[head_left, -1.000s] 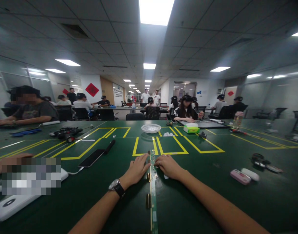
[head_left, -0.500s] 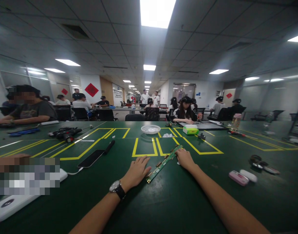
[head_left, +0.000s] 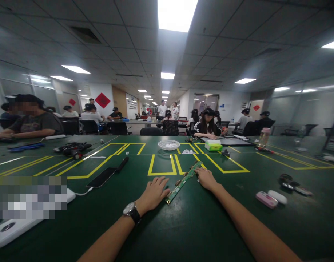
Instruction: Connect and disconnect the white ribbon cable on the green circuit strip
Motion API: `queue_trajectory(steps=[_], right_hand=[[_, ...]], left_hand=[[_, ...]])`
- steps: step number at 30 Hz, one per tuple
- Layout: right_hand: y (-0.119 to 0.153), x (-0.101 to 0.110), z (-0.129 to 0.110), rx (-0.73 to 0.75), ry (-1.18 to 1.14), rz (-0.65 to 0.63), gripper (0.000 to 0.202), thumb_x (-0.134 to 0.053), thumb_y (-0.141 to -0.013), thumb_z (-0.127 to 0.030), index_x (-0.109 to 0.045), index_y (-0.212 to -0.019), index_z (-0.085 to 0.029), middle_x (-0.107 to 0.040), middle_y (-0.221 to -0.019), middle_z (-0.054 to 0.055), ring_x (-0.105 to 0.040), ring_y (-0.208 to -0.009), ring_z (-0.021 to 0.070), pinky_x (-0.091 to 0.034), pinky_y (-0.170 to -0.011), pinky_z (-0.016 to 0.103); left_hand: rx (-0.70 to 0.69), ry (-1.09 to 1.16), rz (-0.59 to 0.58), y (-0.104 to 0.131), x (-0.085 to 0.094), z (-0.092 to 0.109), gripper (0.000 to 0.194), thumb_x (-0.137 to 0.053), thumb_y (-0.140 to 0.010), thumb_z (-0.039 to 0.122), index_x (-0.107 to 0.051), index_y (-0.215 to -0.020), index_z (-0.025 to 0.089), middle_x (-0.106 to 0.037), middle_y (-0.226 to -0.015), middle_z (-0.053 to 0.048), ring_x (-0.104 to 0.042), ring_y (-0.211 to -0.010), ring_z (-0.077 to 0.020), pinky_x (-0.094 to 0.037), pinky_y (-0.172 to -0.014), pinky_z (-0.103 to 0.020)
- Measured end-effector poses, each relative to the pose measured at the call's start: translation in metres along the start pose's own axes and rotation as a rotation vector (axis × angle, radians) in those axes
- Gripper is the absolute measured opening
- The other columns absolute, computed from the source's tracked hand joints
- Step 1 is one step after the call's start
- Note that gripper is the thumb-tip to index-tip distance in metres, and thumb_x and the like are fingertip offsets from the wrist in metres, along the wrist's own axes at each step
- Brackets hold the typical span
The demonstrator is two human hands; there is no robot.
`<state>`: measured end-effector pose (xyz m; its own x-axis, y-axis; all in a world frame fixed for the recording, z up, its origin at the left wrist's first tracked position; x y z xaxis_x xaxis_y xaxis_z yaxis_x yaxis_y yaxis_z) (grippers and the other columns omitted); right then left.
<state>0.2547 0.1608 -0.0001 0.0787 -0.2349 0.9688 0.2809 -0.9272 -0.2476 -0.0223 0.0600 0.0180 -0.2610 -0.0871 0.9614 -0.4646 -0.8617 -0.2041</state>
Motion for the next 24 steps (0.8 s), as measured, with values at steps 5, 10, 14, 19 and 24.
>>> queue_trajectory(steps=[5,10,14,19,24], right_hand=[[-0.006,-0.010,0.009,-0.005,-0.093,-0.005,0.049,-0.038,-0.084,-0.010,-0.051,-0.131,-0.017,-0.047,-0.138,0.011,-0.040,-0.127,0.0213,-0.031,-0.104,0.038],[-0.006,-0.011,0.009,-0.061,-0.085,-0.044,0.051,-0.036,-0.085,-0.013,-0.047,-0.135,-0.020,-0.041,-0.144,0.007,-0.032,-0.133,0.0256,-0.027,-0.106,0.046],[-0.004,-0.008,0.007,-0.084,-0.073,-0.099,0.054,-0.034,-0.086,-0.014,-0.042,-0.138,-0.022,-0.037,-0.147,0.005,-0.029,-0.135,0.0288,-0.025,-0.106,0.048],[-0.002,-0.005,0.004,-0.071,-0.067,-0.082,0.055,-0.037,-0.084,-0.014,-0.044,-0.137,-0.021,-0.039,-0.145,0.006,-0.029,-0.135,0.0277,-0.023,-0.106,0.045],[0.001,0.010,-0.003,-0.010,-0.064,-0.012,0.044,-0.041,-0.080,-0.011,-0.061,-0.118,-0.022,-0.057,-0.127,0.008,-0.041,-0.125,0.0256,-0.024,-0.102,0.044]], left_hand=[[-0.025,0.003,-0.044,0.000,-0.007,-0.002,0.053,-0.025,-0.095,0.054,-0.031,-0.141,0.028,-0.035,-0.145,-0.007,-0.030,-0.130,-0.0269,-0.030,-0.100,-0.046],[-0.034,0.013,-0.063,0.002,-0.008,-0.003,0.053,-0.023,-0.095,0.055,-0.032,-0.141,0.029,-0.034,-0.145,-0.008,-0.029,-0.131,-0.0271,-0.028,-0.101,-0.047],[-0.029,0.021,-0.075,0.002,-0.007,-0.001,0.053,-0.021,-0.096,0.055,-0.031,-0.141,0.029,-0.033,-0.146,-0.008,-0.028,-0.132,-0.0270,-0.028,-0.101,-0.048],[-0.022,0.027,-0.059,0.002,-0.001,0.002,0.051,-0.021,-0.096,0.053,-0.032,-0.141,0.030,-0.034,-0.146,-0.006,-0.028,-0.132,-0.0261,-0.028,-0.101,-0.047],[-0.016,0.034,0.012,0.000,0.007,0.002,0.049,-0.020,-0.098,0.050,-0.034,-0.140,0.029,-0.037,-0.143,-0.005,-0.031,-0.130,-0.0240,-0.031,-0.100,-0.042]])
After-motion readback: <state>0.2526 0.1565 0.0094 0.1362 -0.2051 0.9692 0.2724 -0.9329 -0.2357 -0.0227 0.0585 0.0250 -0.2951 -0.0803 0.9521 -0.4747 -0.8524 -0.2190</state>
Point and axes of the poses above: each hand's wrist, its own y-axis away from the middle knuckle, its own x-axis out of the back of the hand, z = x × y, the point moved 4 cm from there along -y, towards the middle knuckle
